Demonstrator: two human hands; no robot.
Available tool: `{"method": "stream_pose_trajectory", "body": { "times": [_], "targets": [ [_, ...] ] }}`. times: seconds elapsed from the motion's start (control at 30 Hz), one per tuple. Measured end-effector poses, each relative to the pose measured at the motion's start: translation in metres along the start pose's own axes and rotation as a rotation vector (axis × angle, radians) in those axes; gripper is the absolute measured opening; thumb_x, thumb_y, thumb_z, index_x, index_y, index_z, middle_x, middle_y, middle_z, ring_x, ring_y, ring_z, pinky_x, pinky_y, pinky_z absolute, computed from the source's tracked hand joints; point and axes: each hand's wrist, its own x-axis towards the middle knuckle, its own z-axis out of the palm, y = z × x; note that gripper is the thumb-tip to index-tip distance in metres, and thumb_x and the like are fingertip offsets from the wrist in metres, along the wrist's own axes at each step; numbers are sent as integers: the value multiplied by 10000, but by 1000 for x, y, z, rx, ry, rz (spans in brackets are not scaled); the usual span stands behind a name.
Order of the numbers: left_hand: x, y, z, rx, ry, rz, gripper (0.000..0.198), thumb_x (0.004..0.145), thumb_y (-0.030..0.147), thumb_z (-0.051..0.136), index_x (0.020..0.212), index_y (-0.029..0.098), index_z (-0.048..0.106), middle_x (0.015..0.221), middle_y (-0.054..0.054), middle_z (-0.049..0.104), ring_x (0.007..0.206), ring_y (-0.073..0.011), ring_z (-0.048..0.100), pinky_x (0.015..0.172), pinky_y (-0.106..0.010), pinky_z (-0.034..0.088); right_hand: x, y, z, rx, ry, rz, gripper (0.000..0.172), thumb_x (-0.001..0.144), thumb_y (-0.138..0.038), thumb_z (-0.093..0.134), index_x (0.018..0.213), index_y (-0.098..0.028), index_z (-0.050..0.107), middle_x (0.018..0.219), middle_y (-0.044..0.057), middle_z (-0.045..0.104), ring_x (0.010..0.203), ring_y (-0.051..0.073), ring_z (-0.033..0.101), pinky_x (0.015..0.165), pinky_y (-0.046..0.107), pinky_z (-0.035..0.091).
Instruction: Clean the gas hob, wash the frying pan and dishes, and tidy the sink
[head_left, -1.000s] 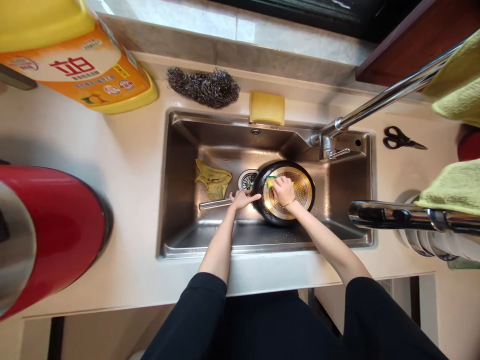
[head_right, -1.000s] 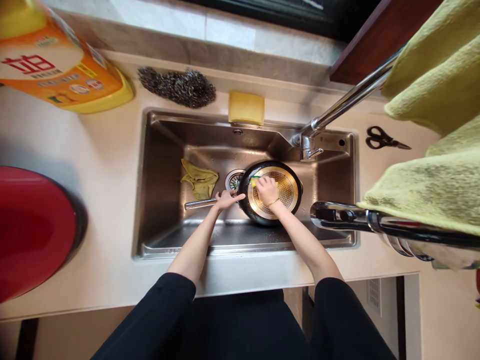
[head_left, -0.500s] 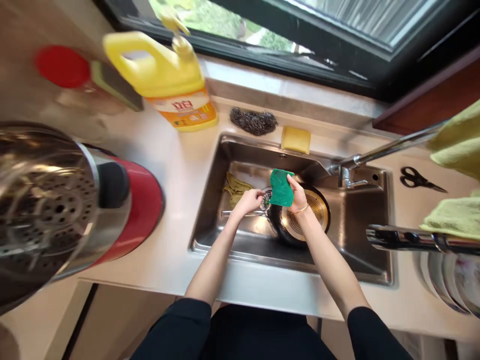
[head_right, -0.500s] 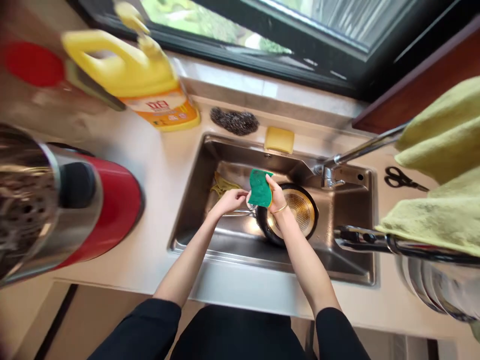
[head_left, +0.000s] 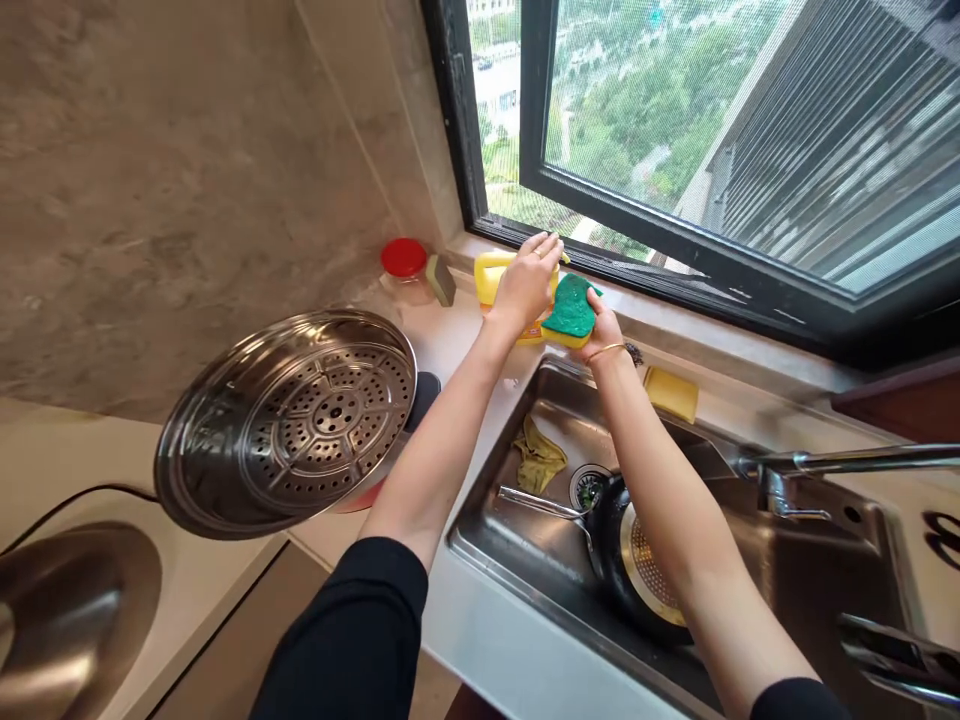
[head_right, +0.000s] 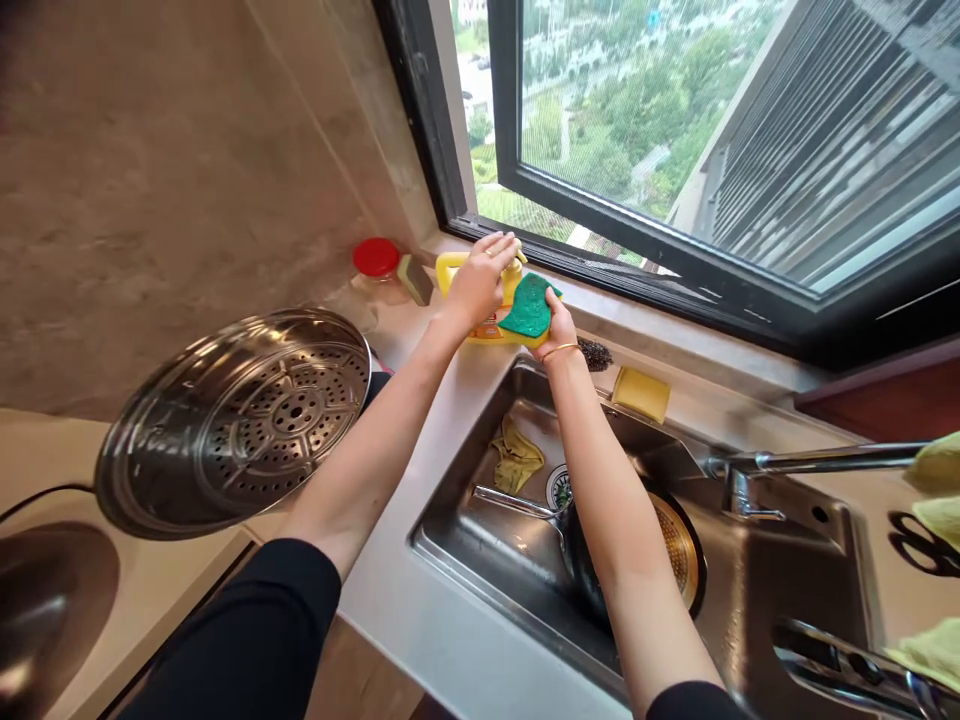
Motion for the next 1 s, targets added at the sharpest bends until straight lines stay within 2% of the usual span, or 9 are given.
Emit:
{"method": "stream_pose_trajectory", "body": {
  "times": [0.13,0.43,0.53,0.63,0.73,0.8,0.83,0.9,1.0],
  "targets": [
    [15,-12,8,-9,-56,30,434,865,132,420,1286,136,526,1347,-106,530,1329,-228,381,1160,-394,271,12,-6,5,-25,-29,-5,247,866,-396,497,819,-202,642,759,11,728,893,204,683,883,411,531],
    [7,-17,17,-51,-30,19,457,867,177,418,1316,178,502,1353,-86,517,1358,-216,360,1152,-367,280,11,-17,23,24,-29,90,355,933,-340,339,988,-175,649,831,19,733,944,190,668,922,427,514],
    [10,-18,10,16,-98,34,464,882,235,431,1336,159,482,1393,-104,481,1381,-234,328,1173,-420,194,6,-16,22,70,-32,91,355,942,-333,331,1003,-176,643,805,13,731,943,190,667,929,426,512],
    [7,-4,-6,61,-160,90,485,904,280,420,1368,141,436,1442,-93,429,1414,-266,255,1164,-528,25,-13,-10,4,60,-38,78,323,930,-362,388,983,-178,649,781,8,723,900,190,672,896,403,526],
    [-16,24,-7,-33,-63,122,566,869,234,491,1420,225,360,1541,-6,285,1450,-219,139,1191,-469,-53,-61,3,-43,-69,40,30,285,873,-404,515,970,-179,660,773,9,711,827,186,671,822,360,543],
    [-49,45,13,-158,32,64,572,881,200,452,1436,252,329,1549,32,264,1451,-176,126,1215,-406,27,-114,16,-92,-211,181,-30,301,817,-429,596,982,-187,662,771,3,699,782,181,658,774,336,541],
    [-71,55,30,-247,19,7,555,890,214,431,1434,262,329,1532,35,304,1445,-171,162,1214,-392,83,-145,24,-120,-304,275,-72,316,788,-437,630,984,-192,664,769,0,691,765,179,646,757,328,534],
    [-120,77,76,-388,-159,-81,530,892,257,410,1419,228,361,1476,-13,410,1400,-189,296,1191,-402,191,-209,40,-179,-573,535,-187,318,763,-444,654,968,-200,667,760,-8,664,745,171,611,742,323,512],
    [-192,111,152,-427,-635,-308,595,857,328,463,1416,144,370,1451,-134,433,1350,-240,389,1148,-413,266,-283,69,-254,-1193,873,-339,213,769,-388,629,774,-179,672,752,24,591,775,187,539,778,355,465]
  ]
}}
